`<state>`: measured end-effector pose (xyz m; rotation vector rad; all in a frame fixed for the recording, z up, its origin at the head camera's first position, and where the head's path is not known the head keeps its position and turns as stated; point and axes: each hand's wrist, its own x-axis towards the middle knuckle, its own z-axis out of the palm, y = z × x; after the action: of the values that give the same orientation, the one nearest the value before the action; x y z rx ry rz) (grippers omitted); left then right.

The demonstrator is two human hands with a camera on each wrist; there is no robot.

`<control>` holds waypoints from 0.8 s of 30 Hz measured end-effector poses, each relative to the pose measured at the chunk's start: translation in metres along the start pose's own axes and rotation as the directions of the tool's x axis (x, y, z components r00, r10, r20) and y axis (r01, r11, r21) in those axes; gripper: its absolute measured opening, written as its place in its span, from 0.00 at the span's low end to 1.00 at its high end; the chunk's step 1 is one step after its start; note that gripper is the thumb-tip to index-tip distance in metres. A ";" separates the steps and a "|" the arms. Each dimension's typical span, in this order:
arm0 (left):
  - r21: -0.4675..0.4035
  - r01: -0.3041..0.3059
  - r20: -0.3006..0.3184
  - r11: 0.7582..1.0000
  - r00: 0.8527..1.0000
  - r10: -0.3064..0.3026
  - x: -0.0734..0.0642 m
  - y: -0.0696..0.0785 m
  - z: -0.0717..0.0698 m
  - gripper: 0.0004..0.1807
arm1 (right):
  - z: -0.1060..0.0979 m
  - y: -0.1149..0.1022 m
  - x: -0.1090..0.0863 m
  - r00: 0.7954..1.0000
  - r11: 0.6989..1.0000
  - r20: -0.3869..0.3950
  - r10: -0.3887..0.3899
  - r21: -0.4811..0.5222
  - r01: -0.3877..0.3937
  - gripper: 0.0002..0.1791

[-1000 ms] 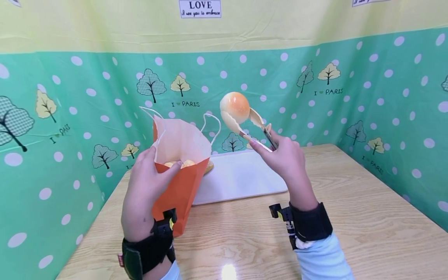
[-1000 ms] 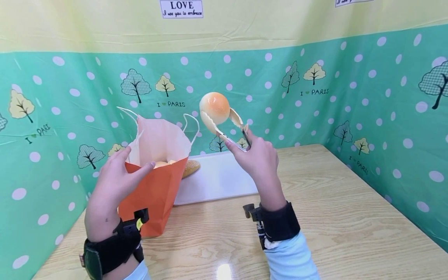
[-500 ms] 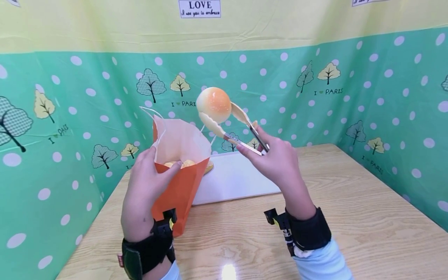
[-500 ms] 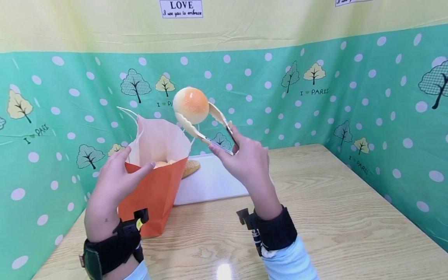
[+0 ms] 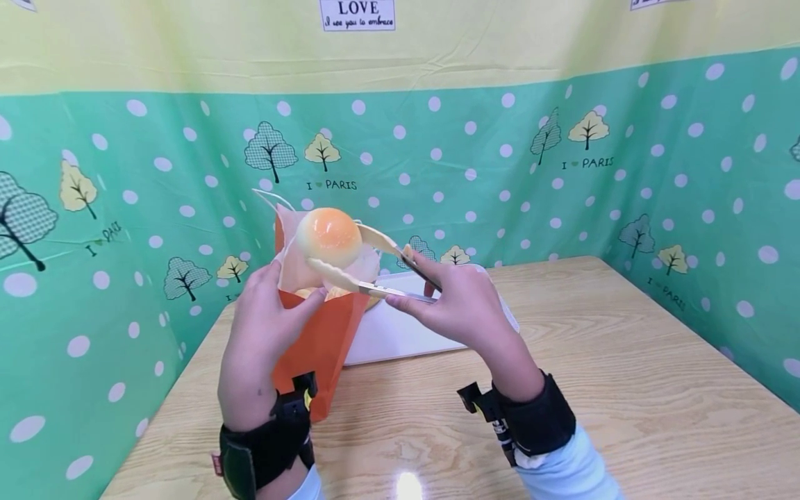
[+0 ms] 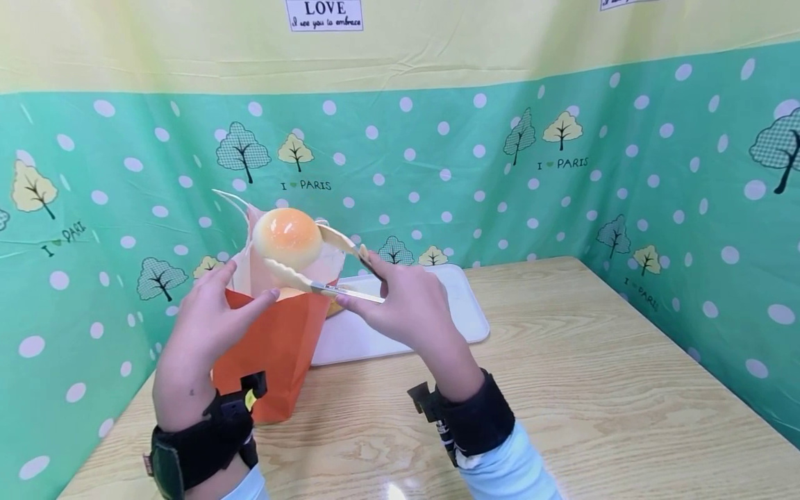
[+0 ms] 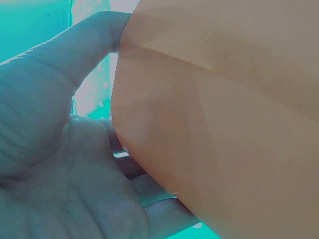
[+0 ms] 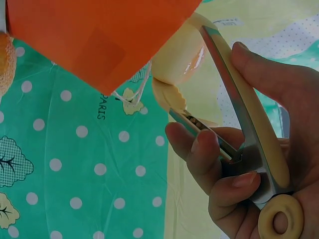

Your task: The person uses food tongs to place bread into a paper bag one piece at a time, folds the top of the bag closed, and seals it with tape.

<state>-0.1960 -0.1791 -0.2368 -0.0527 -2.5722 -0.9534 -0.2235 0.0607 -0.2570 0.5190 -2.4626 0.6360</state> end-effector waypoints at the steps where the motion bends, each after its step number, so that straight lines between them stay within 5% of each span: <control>1: -0.001 0.003 0.000 1.000 1.000 -0.003 0.000 0.000 0.000 0.42 | 0.001 -0.001 0.000 1.000 1.000 -0.004 -0.004 -0.006 0.004 0.39; 24: 0.006 0.029 0.008 1.000 1.000 -0.029 0.001 -0.001 0.002 0.43 | -0.002 0.001 0.000 0.999 1.000 0.029 0.014 -0.020 -0.014 0.41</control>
<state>-0.1975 -0.1788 -0.2379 -0.0175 -2.5904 -0.9575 -0.2233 0.0626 -0.2563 0.5072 -2.4993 0.6132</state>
